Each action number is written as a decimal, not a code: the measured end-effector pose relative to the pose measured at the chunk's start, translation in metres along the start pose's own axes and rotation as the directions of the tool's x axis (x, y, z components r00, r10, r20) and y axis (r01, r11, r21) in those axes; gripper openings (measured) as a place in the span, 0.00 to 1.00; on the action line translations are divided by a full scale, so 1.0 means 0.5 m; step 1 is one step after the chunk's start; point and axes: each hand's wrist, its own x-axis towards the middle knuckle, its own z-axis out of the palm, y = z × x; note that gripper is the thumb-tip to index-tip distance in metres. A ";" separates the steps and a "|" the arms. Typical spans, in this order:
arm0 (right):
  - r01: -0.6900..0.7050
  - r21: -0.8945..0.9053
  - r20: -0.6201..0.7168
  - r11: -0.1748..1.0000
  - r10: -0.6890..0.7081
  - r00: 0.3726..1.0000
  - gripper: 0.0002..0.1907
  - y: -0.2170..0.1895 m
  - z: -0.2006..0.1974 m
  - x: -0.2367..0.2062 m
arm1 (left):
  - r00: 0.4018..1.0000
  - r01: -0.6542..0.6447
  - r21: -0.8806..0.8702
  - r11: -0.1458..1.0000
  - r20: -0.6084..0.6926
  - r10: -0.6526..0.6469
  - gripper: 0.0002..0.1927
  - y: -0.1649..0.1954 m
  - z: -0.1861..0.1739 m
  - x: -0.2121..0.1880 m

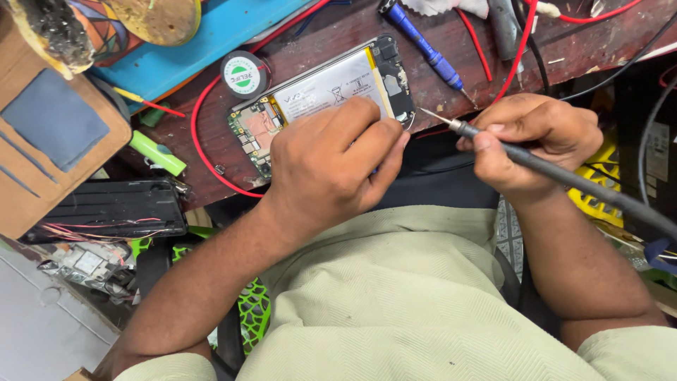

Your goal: The person uses a soldering iron and solder wire to work on a disassembled smartphone placed on a cluttered workbench. They apply flux, heat components, and add solder to the circuit board while handling the phone and tools.

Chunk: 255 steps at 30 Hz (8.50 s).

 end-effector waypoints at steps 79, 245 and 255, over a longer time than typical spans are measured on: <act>0.114 0.027 0.093 0.993 -0.117 0.989 0.12 0.047 -0.005 0.014 | 1.000 0.015 0.023 1.000 -0.010 -0.015 0.08 -0.022 0.009 0.015; -0.027 -0.359 0.007 0.933 0.032 0.999 0.10 -0.025 0.053 0.031 | 0.958 0.234 -0.083 0.969 -0.149 -0.244 0.09 -0.049 0.016 0.023; -0.022 -0.366 0.018 0.930 0.030 0.999 0.10 -0.019 0.050 0.030 | 0.962 0.227 -0.080 0.971 -0.139 -0.236 0.10 -0.049 0.014 0.026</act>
